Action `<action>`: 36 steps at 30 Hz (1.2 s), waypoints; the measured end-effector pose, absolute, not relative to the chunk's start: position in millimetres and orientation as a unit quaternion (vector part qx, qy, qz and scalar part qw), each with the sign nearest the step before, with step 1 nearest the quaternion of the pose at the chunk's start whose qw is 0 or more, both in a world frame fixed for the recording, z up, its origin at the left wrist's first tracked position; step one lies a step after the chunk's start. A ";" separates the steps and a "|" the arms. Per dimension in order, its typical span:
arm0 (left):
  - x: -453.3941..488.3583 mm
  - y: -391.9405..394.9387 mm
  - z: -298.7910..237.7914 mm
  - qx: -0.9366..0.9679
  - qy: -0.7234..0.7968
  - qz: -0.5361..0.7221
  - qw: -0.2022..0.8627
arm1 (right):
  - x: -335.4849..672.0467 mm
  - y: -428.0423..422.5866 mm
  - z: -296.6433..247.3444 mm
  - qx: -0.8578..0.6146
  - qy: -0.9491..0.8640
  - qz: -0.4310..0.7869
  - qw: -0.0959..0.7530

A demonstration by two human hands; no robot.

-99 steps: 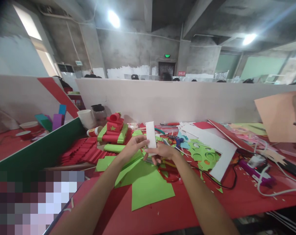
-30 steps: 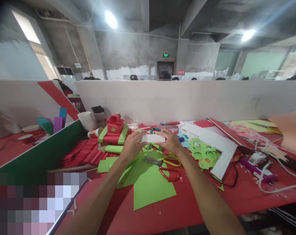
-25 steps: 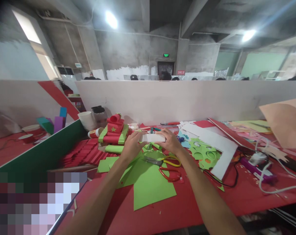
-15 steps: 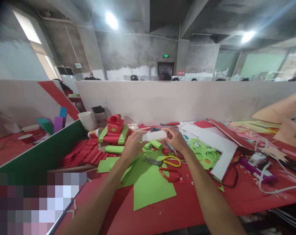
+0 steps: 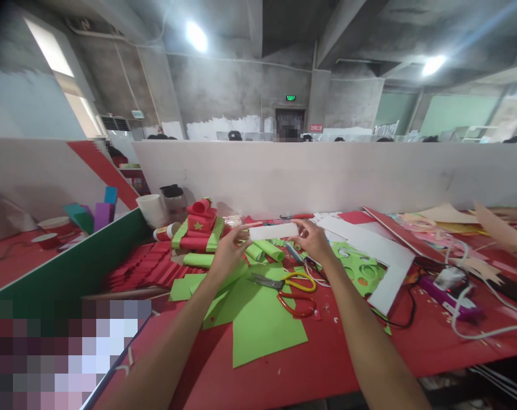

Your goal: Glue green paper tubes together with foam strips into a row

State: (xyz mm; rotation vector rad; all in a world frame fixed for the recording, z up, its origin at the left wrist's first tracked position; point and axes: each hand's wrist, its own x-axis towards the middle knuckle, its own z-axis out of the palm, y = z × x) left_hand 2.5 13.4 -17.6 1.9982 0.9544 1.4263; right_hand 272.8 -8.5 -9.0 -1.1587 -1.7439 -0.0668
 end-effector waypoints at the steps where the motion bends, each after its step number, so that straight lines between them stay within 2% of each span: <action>1: 2.7 12.1 -15.6 0.723 0.345 0.529 0.280 | 273.9 -7.5 -9.9 -0.482 -0.715 -0.022 0.506; 4: 3.2 9.9 -11.1 0.698 0.337 0.539 0.331 | 275.7 -5.5 -12.1 -0.490 -0.706 -0.006 0.512; 8: 2.7 10.1 -9.6 0.674 0.345 0.552 0.348 | 272.6 -6.9 -12.1 -0.489 -0.702 0.005 0.517; 17: 1.3 12.1 -12.7 0.672 0.391 0.540 0.321 | 268.1 -10.9 -8.5 -0.489 -0.701 0.025 0.519; 24: -8.8 25.1 -22.7 0.617 0.422 0.602 0.279 | 268.9 -8.2 -10.5 -0.479 -0.692 0.048 0.539; 27: -6.1 23.0 -19.5 0.618 0.378 0.613 0.317 | 265.8 -7.9 -11.4 -0.469 -0.697 0.056 0.540; 31: 1.1 12.4 -10.5 0.647 0.349 0.555 0.388 | 260.1 -7.1 -13.7 -0.459 -0.707 0.064 0.534; 36: 1.3 6.8 -6.9 0.648 0.369 0.540 0.391 | 254.9 -6.3 -15.7 -0.434 -0.704 0.110 0.552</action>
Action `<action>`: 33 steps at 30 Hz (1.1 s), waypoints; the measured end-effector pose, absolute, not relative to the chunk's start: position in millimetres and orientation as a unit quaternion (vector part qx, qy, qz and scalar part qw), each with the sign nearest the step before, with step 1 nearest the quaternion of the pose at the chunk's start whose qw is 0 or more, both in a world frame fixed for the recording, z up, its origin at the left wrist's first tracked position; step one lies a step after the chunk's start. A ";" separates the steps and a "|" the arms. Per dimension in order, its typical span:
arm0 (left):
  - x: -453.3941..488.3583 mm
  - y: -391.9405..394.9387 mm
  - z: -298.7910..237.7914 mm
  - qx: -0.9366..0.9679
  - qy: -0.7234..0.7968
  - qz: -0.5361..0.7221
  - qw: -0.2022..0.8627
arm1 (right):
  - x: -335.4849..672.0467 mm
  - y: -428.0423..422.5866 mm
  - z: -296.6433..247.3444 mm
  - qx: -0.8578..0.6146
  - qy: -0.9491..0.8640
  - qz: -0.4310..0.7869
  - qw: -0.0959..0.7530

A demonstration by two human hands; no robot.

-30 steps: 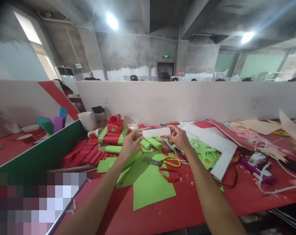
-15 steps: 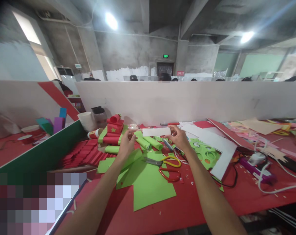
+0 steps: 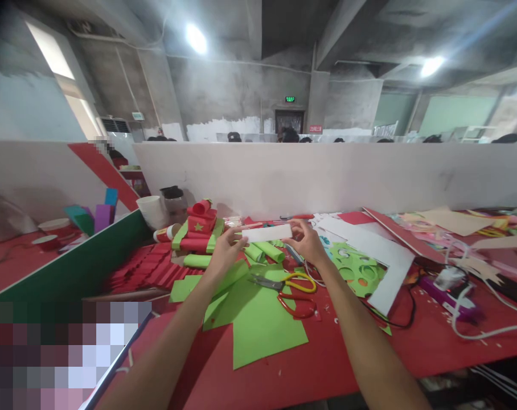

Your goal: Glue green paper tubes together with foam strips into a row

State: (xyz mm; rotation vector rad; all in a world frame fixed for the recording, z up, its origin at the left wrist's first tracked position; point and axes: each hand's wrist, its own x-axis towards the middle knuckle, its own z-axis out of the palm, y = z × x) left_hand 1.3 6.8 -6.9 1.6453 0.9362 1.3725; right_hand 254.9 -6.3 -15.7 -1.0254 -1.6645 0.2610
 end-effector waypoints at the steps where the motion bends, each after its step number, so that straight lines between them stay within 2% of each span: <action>1: 0.6 7.4 -7.1 0.644 0.370 0.544 0.390 | 254.6 -6.8 -15.3 -0.432 -0.700 0.121 0.556; 9: -0.4 12.9 -9.8 0.649 0.368 0.554 0.370 | 258.5 -12.4 -7.3 -0.429 -0.687 0.167 0.562; 15: -0.6 12.5 -8.5 0.645 0.368 0.559 0.370 | 257.5 -14.1 -7.1 -0.443 -0.721 0.212 0.490; 20: -0.7 9.6 -7.0 0.616 0.358 0.570 0.409 | 260.0 -13.1 -9.4 -0.412 -0.712 0.282 0.494; 28: -0.6 10.6 -6.9 0.533 0.343 0.595 0.494 | 255.7 -18.2 -4.8 -0.371 -0.737 0.322 0.465; 33: -0.9 15.1 -10.0 0.474 0.328 0.630 0.520 | 251.4 -18.0 -6.5 -0.364 -0.710 0.336 0.501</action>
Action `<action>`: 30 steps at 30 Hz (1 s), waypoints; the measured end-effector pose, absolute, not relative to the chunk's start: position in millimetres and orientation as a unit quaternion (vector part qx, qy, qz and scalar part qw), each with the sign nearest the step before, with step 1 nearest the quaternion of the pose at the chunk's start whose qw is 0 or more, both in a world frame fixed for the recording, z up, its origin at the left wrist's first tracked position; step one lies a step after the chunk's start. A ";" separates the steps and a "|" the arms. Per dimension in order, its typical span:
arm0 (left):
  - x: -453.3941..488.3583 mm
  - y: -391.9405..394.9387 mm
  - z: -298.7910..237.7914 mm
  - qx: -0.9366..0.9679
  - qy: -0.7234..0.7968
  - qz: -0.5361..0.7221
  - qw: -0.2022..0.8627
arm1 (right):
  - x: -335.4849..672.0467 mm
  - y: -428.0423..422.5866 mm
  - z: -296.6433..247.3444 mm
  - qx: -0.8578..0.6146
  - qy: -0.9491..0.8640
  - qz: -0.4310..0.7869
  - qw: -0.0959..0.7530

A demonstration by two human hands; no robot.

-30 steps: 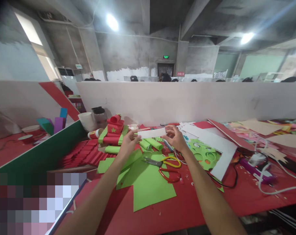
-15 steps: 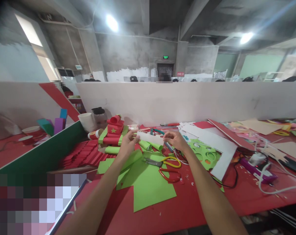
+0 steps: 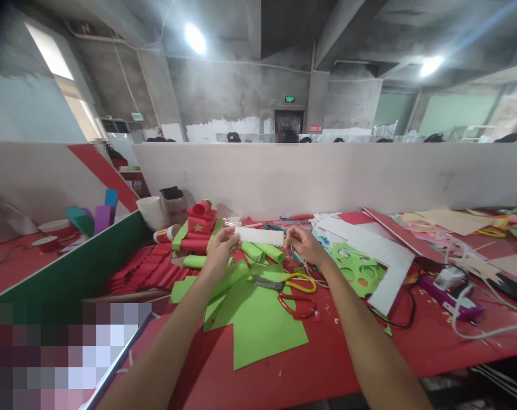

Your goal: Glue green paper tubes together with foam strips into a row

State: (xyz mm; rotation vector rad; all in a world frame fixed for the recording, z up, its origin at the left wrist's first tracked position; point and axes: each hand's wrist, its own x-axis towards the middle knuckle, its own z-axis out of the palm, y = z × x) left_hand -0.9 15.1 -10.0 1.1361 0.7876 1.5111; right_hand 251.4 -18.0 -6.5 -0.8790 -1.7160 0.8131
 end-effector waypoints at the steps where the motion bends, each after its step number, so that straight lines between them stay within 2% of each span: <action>1: -1.1 15.2 -10.3 0.471 0.329 0.633 0.519 | 251.1 -17.7 -6.9 -0.363 -0.701 0.333 0.516; 4: -1.6 13.9 -9.8 0.469 0.327 0.635 0.519 | 250.4 -17.0 -6.8 -0.371 -0.689 0.316 0.537; 9: -1.6 11.4 -7.6 0.493 0.324 0.611 0.528 | 248.3 -15.6 -6.2 -0.413 -0.723 0.247 0.495; 12: -0.7 12.8 -8.9 0.564 0.350 0.558 0.498 | 248.2 -12.9 -8.4 -0.425 -0.732 0.231 0.480; 14: -0.8 13.9 -11.8 0.646 0.398 0.498 0.419 | 250.5 -10.4 -9.7 -0.429 -0.721 0.225 0.496; 18: -4.8 11.0 -19.2 0.786 0.500 0.332 0.145 | 260.0 -5.0 -10.6 -0.455 -0.667 0.198 0.555; 20: -8.3 6.8 -21.2 0.810 0.523 0.259 0.064 | 264.6 -2.7 -11.2 -0.466 -0.638 0.196 0.581; 24: -15.2 -2.2 -20.7 0.825 0.536 0.177 0.025 | 268.2 -0.2 -13.7 -0.476 -0.588 0.218 0.617; 30: -16.5 -5.5 -18.5 0.849 0.513 0.126 -0.002 | 267.4 1.1 -14.4 -0.467 -0.557 0.244 0.642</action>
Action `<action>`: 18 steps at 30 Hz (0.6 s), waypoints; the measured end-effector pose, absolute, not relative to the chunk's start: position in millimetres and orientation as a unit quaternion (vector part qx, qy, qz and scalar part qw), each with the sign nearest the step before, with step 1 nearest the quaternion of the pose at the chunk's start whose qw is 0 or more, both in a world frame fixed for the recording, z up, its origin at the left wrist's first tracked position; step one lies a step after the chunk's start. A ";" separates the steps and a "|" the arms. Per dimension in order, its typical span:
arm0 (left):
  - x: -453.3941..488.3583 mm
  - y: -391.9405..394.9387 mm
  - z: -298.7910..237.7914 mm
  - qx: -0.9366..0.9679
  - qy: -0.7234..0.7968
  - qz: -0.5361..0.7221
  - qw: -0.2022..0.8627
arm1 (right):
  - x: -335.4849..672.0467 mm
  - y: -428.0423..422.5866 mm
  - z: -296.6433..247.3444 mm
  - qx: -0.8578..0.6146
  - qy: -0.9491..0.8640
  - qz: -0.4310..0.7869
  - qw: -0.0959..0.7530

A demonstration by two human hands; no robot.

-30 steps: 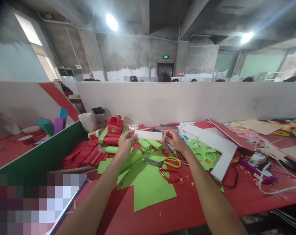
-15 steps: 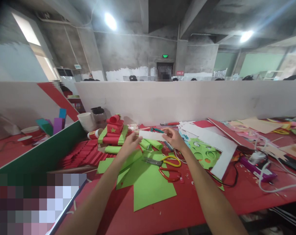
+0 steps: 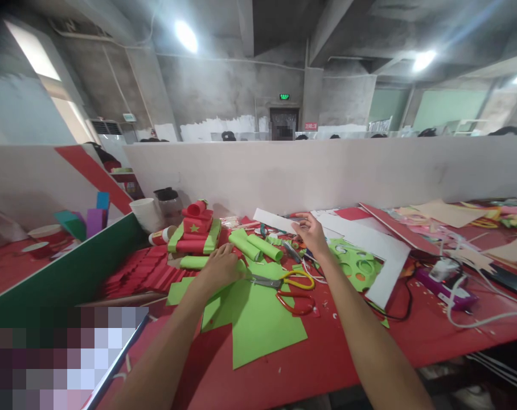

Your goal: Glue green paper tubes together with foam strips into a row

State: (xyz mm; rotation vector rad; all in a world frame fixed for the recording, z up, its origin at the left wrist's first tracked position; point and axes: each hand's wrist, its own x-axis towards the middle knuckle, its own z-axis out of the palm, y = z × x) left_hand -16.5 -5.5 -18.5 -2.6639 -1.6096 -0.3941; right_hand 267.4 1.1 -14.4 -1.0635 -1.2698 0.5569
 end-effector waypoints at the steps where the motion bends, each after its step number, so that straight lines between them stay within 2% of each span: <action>1: -15.5 -5.3 -17.1 -0.853 -0.506 -0.132 0.000 | 267.7 1.3 -14.0 -0.463 -0.554 0.249 0.645; 9: -10.8 -8.7 -2.5 -0.844 -0.488 -0.201 -0.099 | 270.2 1.9 -11.3 -0.442 -0.538 0.271 0.665; 18: -20.0 -10.8 -10.8 -0.877 -0.465 -0.093 -0.082 | 272.0 8.2 -17.1 -0.439 -0.537 0.270 0.667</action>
